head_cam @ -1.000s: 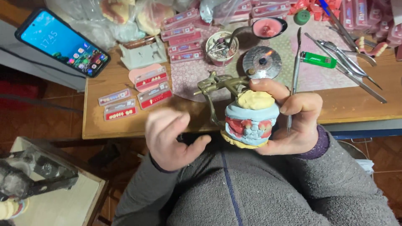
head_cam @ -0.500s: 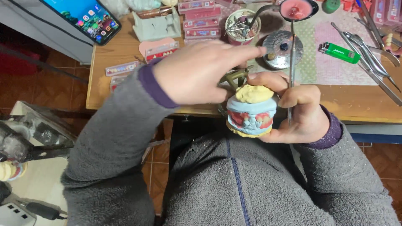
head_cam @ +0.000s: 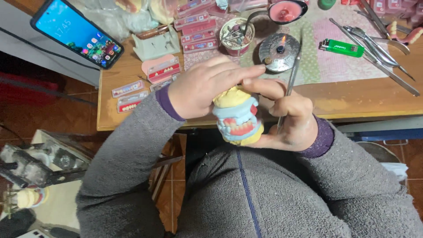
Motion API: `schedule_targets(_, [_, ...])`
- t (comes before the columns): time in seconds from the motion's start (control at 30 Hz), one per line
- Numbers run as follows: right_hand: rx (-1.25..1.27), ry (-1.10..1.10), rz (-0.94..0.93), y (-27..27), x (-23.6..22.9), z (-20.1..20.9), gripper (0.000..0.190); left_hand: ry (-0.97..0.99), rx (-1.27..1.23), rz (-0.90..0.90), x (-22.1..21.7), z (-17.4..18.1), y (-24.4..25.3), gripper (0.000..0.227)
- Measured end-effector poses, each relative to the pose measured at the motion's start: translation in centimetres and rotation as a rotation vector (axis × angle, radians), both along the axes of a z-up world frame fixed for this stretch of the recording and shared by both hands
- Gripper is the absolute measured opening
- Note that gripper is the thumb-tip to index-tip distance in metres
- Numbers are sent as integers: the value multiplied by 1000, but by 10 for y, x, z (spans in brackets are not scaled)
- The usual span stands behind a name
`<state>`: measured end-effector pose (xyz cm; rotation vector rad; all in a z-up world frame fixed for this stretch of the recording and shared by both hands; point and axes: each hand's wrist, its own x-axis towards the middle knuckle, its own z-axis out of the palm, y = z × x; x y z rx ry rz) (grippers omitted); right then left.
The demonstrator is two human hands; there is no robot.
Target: The person handles a dental mold and selects artificial teeth from plastic containers. They use a rotary tool to grind a small tooth and then use a metal instrument to scrape and adjust the mold. The person places the prepared tooth into the mold and continues to refine the fit with the tool.
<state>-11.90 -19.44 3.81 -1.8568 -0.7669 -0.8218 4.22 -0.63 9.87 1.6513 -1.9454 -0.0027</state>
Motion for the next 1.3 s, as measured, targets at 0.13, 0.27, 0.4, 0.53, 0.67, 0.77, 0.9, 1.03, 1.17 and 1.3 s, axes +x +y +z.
schedule_targets(0.13, [11,-69,-42,9,-6,4,78,88,-41,-86,-1,-6,-1,62])
schedule_targets(0.27, [-12,-30,-17,7,-11,14,75,113,-77,-111,-7,-7,-3,56])
schedule_targets(0.4, [-82,-49,-140,5,-15,24,76,100,-108,-83,-9,-8,-5,54])
schedule_targets(0.53, [-39,-69,-195,2,-18,20,77,102,-123,-71,-10,-9,-5,50])
schedule_targets(0.67, [59,-127,-258,7,-22,12,76,91,-167,-61,-11,-7,-6,43])
schedule_targets(0.77, [138,25,-247,9,-33,0,75,42,-220,-39,-10,-2,-5,38])
schedule_targets(0.9, [170,301,-244,11,-38,9,73,-95,-228,81,-5,-2,-3,35])
schedule_targets(1.03, [96,422,-307,6,-28,6,64,-192,-181,237,-1,-9,-2,35])
schedule_targets(1.17, [45,433,-296,-4,-16,-7,60,-198,-124,365,4,-22,1,38])
schedule_targets(1.3, [-69,433,-398,-8,-6,-23,56,-140,-119,509,9,-41,3,49])
